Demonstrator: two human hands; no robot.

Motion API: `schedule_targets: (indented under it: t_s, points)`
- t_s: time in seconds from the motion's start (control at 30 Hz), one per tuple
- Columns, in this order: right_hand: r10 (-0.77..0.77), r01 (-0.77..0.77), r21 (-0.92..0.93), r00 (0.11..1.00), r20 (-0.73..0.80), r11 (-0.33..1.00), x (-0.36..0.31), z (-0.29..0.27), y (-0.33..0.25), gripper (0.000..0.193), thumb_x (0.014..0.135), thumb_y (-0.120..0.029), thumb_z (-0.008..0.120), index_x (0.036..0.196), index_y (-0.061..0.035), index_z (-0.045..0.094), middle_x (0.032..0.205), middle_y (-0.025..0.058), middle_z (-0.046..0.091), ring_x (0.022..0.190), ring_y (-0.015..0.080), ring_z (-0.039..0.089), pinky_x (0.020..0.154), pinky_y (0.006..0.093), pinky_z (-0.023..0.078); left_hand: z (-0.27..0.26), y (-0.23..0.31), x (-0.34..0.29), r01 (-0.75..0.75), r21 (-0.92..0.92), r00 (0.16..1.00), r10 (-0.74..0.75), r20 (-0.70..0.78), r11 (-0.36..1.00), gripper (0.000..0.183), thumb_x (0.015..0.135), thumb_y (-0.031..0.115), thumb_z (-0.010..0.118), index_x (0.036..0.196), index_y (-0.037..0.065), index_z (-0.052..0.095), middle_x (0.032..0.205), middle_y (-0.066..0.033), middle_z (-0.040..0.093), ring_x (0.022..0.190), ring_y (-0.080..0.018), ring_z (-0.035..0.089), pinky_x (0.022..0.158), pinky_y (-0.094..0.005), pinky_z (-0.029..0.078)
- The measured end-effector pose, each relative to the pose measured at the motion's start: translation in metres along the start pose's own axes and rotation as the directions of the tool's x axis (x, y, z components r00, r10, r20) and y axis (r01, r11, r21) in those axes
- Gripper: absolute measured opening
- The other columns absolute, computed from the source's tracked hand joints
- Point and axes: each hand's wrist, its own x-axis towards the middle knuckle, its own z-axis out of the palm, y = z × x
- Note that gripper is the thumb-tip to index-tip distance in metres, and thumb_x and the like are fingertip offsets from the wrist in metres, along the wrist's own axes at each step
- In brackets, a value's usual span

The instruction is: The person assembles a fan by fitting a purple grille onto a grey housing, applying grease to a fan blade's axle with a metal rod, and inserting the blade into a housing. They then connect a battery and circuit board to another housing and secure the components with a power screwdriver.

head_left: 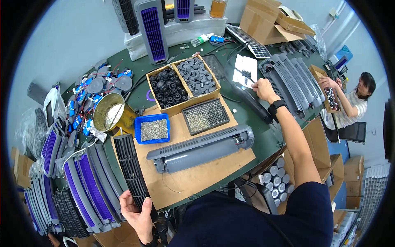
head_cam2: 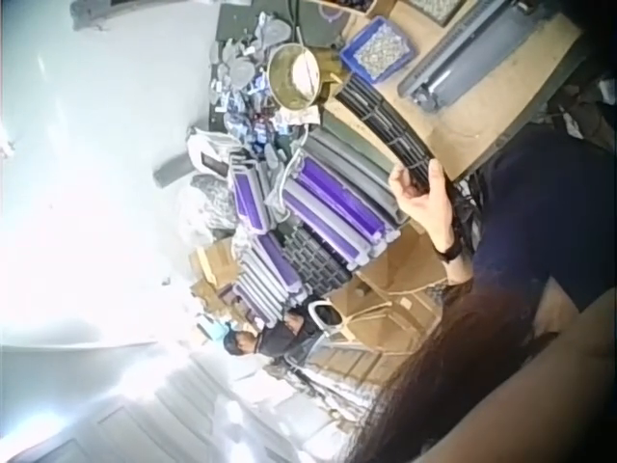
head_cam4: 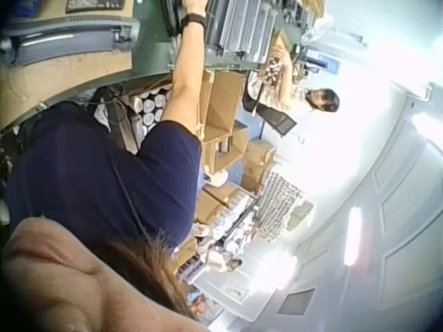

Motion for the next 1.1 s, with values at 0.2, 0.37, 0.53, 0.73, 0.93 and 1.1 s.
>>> schedule_targets:
  t_s: [0.2,0.37,0.53,0.73,0.93,1.1]
  points:
    - [-0.005,0.01,0.057,0.997,-0.081,0.998,-0.003,-0.002,-0.004,0.009,0.072,0.002,0.07,0.081,0.0008,0.074,0.08,0.023,0.068,0.08,0.0363,0.069,0.075,0.0394,0.056,-0.003,-0.006,-0.005,0.008,-0.04,0.999,-0.01,-0.042,0.999,0.047,0.08,0.001,0.073,0.118,-0.002,0.046,0.099,-0.004,0.059,0.085,-0.0087,0.054,0.076,-0.0216,0.043]
    - [0.044,-0.038,0.072,0.996,-0.083,0.997,-0.005,-0.005,-0.009,0.008,0.071,0.001,0.072,0.078,0.0013,0.073,0.079,0.0218,0.069,0.079,0.0356,0.069,0.073,0.0399,0.055,0.0,-0.004,-0.008,-0.002,-0.02,0.999,0.001,-0.044,1.0,0.049,0.079,0.002,0.074,0.119,-0.002,0.046,0.1,-0.0041,0.058,0.086,-0.0087,0.053,0.077,-0.0219,0.043]
    - [0.123,-0.083,0.221,0.977,-0.173,0.972,-0.003,-0.001,0.013,0.008,0.07,-0.003,0.074,0.067,0.0,0.067,0.074,0.0187,0.069,0.073,0.034,0.069,0.071,0.0391,0.055,0.001,-0.006,-0.005,-0.001,0.001,1.0,0.001,-0.015,1.0,0.05,0.078,0.003,0.075,0.119,-0.002,0.046,0.099,-0.004,0.058,0.085,-0.0098,0.053,0.078,-0.0224,0.043]
    - [0.077,0.005,0.199,0.913,-0.4,0.98,-0.04,-0.032,-0.022,0.014,0.081,-0.017,0.072,0.086,-0.0037,0.07,0.074,0.0085,0.07,0.067,0.0152,0.066,0.062,0.0301,0.051,0.005,0.002,-0.011,0.022,-0.24,1.0,-0.023,-0.001,0.971,0.056,0.077,-0.001,0.075,0.124,0.0,0.045,0.109,-0.0102,0.064,0.093,-0.0141,0.061,0.082,-0.0272,0.048]
    - [-0.021,0.077,0.755,0.996,-0.084,0.651,-0.146,-0.071,-0.166,0.009,0.087,-0.006,0.065,0.079,-0.0023,0.062,0.073,-0.0012,0.063,0.063,0.0043,0.053,0.059,0.0208,0.042,0.031,-0.015,-0.003,0.236,-0.419,0.943,-0.102,0.318,0.877,0.065,0.082,-0.003,0.073,0.136,0.003,0.037,0.121,-0.0086,0.06,0.106,-0.014,0.06,0.092,-0.0295,0.049]
    - [-0.608,0.003,0.934,0.76,0.23,0.358,-0.215,-0.044,-0.258,0.059,0.078,-0.004,0.076,0.129,-0.0012,0.045,0.125,0.0155,0.054,0.11,0.0231,0.058,0.088,0.0376,0.051,0.072,-0.009,-0.005,0.295,-0.627,0.872,0.065,0.486,0.721,0.086,0.084,-0.007,0.067,0.15,0.011,0.014,0.139,-0.0137,0.046,0.13,-0.0222,0.047,0.107,-0.0376,0.041]
